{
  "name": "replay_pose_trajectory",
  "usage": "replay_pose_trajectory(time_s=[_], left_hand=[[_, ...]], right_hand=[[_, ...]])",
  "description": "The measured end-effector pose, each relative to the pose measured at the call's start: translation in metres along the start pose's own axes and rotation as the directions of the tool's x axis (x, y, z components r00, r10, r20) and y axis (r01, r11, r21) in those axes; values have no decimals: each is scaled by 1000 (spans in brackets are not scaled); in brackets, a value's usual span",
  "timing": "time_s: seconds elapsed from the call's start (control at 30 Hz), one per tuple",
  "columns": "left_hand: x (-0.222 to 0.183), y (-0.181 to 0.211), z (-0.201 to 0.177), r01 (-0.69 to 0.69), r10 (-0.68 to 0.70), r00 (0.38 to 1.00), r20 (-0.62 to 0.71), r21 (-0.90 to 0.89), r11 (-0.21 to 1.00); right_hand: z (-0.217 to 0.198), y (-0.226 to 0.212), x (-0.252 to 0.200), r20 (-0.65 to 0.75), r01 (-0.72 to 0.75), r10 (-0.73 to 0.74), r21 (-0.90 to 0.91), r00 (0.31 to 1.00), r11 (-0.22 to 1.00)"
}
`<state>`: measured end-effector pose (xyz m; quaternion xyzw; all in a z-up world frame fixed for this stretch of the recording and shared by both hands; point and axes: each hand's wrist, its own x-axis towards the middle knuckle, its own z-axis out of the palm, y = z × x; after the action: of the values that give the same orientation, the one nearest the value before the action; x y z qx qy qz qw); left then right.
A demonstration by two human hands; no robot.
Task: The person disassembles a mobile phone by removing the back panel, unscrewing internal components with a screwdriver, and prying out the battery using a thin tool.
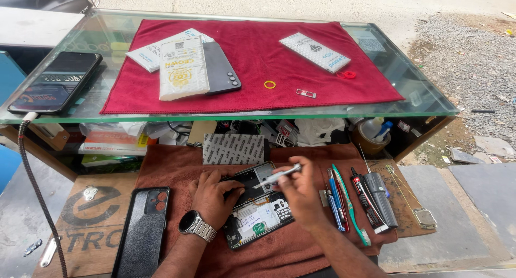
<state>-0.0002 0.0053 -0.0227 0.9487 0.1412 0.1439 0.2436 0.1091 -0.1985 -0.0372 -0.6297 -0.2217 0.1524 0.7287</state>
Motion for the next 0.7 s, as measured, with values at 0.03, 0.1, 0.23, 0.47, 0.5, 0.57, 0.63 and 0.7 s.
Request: replay_pose_trajectory(time_s=[0.03, 0.1, 0.23, 0.47, 0.5, 0.57, 0.63, 0.7], left_hand=[[0, -1, 1, -2, 2, 1000, 1, -5, 1000], [1, -1, 2, 1, -1, 1000, 3, 9, 1000], [1, -1, 4, 27, -28, 999, 30, 46, 999], [1, -1, 6, 10, -11, 1000, 15, 69, 998], [1, -2, 5, 5, -6, 1000, 12, 64, 998], [1, -1, 5, -1, 0, 1000, 7, 57, 998], [1, -1, 5, 1, -2, 1000, 5, 54, 999], [1, -2, 5, -7, 6, 1000, 11, 51, 999]], right_hand=[[-9, 0, -1, -28, 28, -27, 57, 999, 998], [-28, -1, -8, -72, 65, -61, 53, 996, 996], [-51, -2, -33, -108, 78, -98, -179, 989, 981], [-56, 10, -58, -12, 263, -286, -356, 958, 897], [-57, 13, -59, 15, 286, -302, -370, 953, 884], [-59, 17, -59, 69, 333, -334, -396, 940, 856], [-60, 21, -59, 90, 362, -358, -413, 929, 836], [-60, 22, -59, 109, 383, -375, -439, 920, 812]])
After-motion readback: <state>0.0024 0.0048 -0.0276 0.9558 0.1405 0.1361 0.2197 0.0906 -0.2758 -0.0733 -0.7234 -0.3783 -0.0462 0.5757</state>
